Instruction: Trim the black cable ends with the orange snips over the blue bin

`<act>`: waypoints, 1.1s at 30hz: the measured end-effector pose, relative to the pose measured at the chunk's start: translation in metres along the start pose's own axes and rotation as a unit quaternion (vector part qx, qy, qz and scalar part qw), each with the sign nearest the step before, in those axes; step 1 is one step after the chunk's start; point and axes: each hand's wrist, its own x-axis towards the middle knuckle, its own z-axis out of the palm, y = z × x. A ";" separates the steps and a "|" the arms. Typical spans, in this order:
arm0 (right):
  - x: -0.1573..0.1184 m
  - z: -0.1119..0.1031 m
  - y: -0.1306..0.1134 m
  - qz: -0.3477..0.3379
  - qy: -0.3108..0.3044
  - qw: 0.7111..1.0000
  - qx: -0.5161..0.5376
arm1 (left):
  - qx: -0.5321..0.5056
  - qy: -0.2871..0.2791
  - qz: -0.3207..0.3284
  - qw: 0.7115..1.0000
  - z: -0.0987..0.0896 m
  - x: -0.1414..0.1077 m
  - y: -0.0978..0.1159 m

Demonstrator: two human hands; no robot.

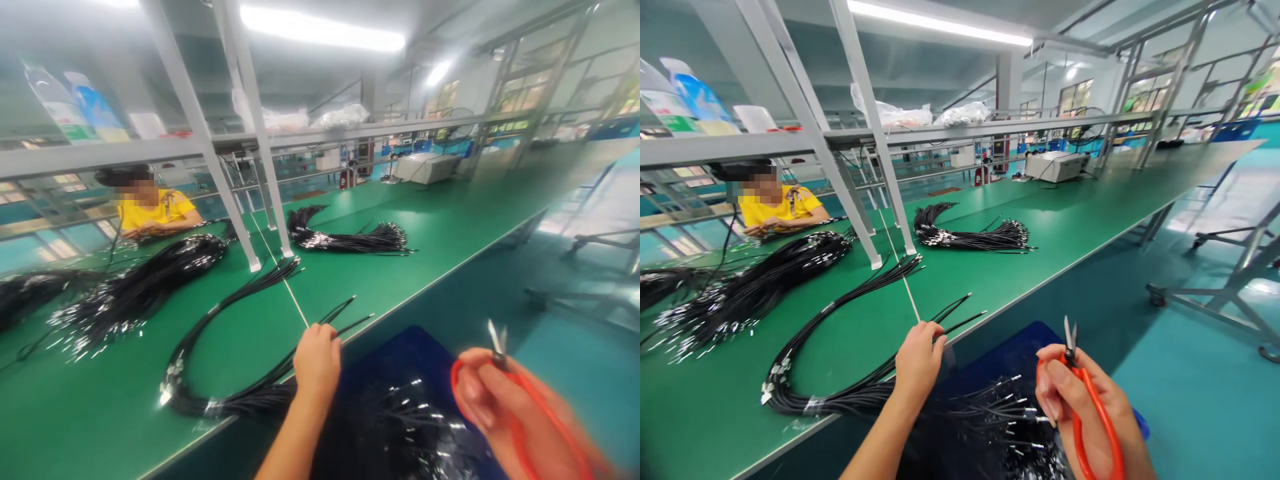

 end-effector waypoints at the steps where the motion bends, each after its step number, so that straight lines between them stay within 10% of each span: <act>1: -0.001 0.003 0.003 0.007 -0.006 1.000 0.005 | 0.015 0.003 -0.007 1.000 0.001 0.006 -0.006; 8: 0.000 0.014 0.019 0.010 0.005 0.998 0.058 | -0.009 -0.031 0.001 0.999 0.007 0.017 0.003; 15: -0.002 0.021 0.026 0.017 0.045 0.994 0.095 | -0.192 -0.107 0.154 0.963 -0.021 -0.013 0.046; 23: -0.019 0.047 0.036 0.020 0.085 0.990 0.107 | -0.412 -0.156 0.038 0.897 -0.024 -0.037 0.031; 33: -0.020 0.049 0.034 0.028 0.055 0.989 0.136 | -0.322 -0.127 0.055 0.937 -0.023 -0.049 0.034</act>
